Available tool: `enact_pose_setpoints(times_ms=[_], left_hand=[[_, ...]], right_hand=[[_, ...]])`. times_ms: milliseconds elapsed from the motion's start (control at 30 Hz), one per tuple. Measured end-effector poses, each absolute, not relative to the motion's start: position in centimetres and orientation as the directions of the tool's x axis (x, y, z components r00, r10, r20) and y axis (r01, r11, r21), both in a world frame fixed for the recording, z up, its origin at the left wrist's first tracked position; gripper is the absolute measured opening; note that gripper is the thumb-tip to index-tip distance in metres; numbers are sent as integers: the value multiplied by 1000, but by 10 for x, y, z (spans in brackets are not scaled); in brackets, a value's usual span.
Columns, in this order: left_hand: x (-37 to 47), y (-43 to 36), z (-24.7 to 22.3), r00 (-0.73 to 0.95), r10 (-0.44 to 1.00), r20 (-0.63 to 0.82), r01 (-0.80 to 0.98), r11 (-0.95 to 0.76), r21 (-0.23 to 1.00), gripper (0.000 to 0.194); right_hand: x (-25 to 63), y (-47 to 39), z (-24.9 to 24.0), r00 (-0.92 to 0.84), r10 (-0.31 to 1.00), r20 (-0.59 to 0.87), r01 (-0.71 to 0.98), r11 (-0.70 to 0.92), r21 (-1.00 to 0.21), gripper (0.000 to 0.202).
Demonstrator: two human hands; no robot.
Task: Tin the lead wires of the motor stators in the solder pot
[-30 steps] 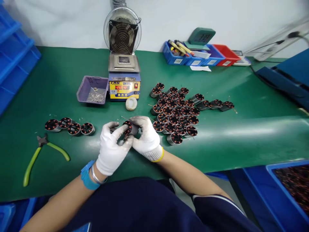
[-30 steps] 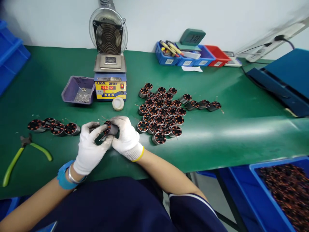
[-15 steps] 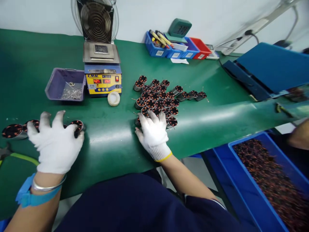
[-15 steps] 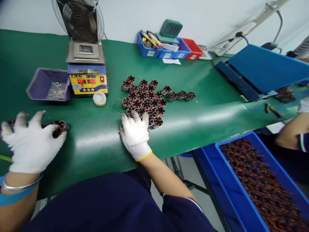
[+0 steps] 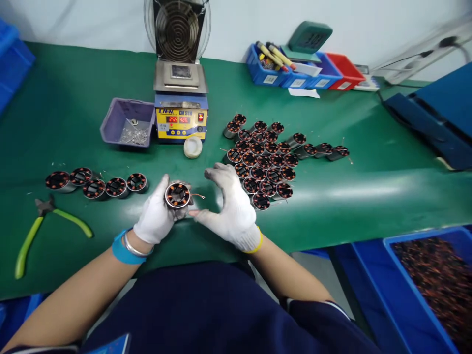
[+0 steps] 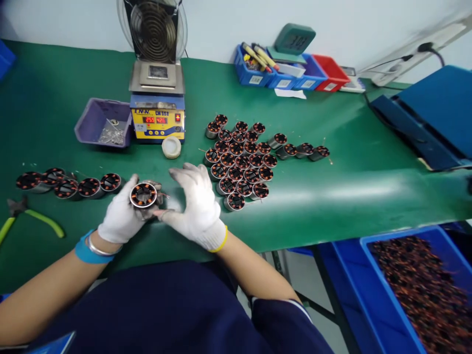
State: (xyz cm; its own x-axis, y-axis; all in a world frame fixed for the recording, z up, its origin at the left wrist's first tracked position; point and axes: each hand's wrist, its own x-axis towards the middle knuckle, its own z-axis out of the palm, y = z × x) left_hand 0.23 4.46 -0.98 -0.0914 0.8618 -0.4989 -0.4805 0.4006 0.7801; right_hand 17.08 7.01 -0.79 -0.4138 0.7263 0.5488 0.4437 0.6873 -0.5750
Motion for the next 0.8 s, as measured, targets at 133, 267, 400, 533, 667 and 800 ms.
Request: enact_pose_setpoints(times_ms=[133,267,400,533,667,800], left_hand=[[-4,46,-5,-42,782,-622,-660,446,605,49],[-4,46,-3,32,788,-615,-747,428,508,37],[-9,44,-5,150,858,-491,-772,412,484,16],[-12,41,-8,444,782,-437,-578,623,527,35],[-11,41,-9,305,872,-383,-672,482,562,22],[-14,47,-12,-191,862,-470,-860,84,504,28]], right_hand=[[168,74,-17,-404,817,413,345,554,-758,34],[163,77,-13,-410,783,468,317,603,-732,7],[165,86,11,-519,717,465,389,683,-619,7],[165,98,41,-739,501,450,377,861,-341,8],[161,105,65,-837,351,420,339,935,-104,12],[154,100,86,-856,307,416,328,944,-22,13]])
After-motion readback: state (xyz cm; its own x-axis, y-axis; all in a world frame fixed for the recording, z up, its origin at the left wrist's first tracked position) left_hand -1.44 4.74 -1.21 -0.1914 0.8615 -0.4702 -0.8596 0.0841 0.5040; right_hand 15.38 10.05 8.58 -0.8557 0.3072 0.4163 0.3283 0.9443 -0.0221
